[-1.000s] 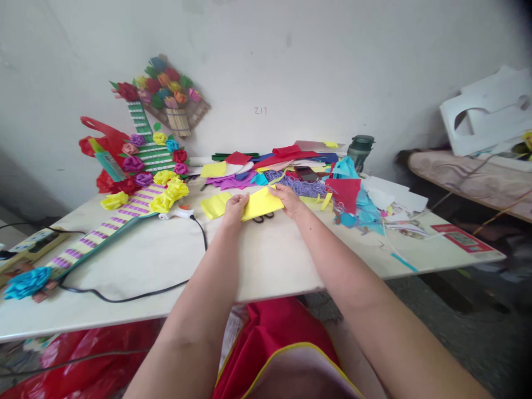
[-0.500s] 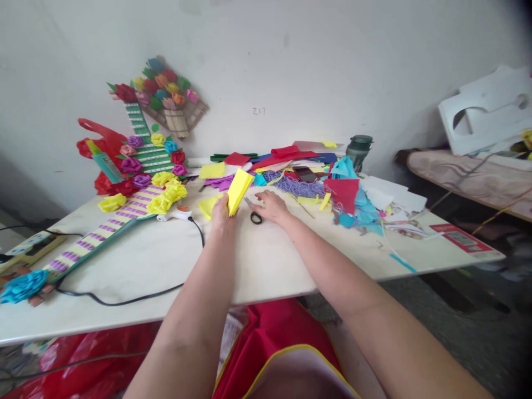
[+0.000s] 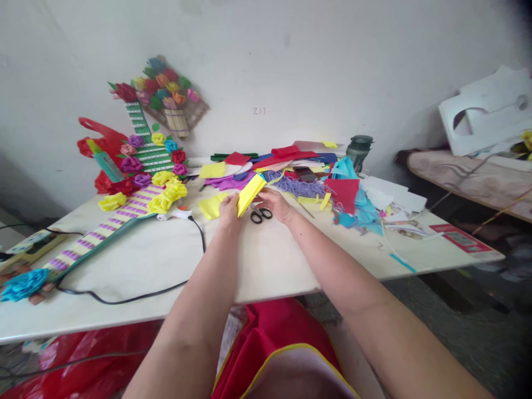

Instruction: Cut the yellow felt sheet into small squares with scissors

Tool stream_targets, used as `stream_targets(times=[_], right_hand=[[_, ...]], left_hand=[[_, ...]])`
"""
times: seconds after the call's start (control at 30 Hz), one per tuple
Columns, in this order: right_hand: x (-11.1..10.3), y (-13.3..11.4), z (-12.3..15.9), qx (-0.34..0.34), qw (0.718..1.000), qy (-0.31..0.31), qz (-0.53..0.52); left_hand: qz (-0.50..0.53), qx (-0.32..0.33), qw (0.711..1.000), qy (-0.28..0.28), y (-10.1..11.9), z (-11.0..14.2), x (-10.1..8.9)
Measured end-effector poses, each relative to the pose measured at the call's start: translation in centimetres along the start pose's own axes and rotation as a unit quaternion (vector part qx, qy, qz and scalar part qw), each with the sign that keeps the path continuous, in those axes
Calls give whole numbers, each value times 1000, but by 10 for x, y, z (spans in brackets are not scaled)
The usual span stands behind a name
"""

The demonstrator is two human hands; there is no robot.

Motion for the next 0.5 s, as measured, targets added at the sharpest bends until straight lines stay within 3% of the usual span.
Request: stream_targets(times=[0.27, 0.5], right_hand=[[-4, 1, -2, 2, 998, 61, -17], [-3, 1, -1, 22, 996, 86, -16]], left_hand=[[-22, 49, 997, -54, -3, 3, 6], [-23, 38, 995, -90, 1, 9, 10]])
Point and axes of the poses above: each hand's wrist, its own z-axis away from the middle knuckle, its own x-axis out of the palm, y = z × x, the point moved 2 cm from there along -z, towards the middle knuckle, and after that the axes turned 15 degrees about x, right-handed, at the moved point
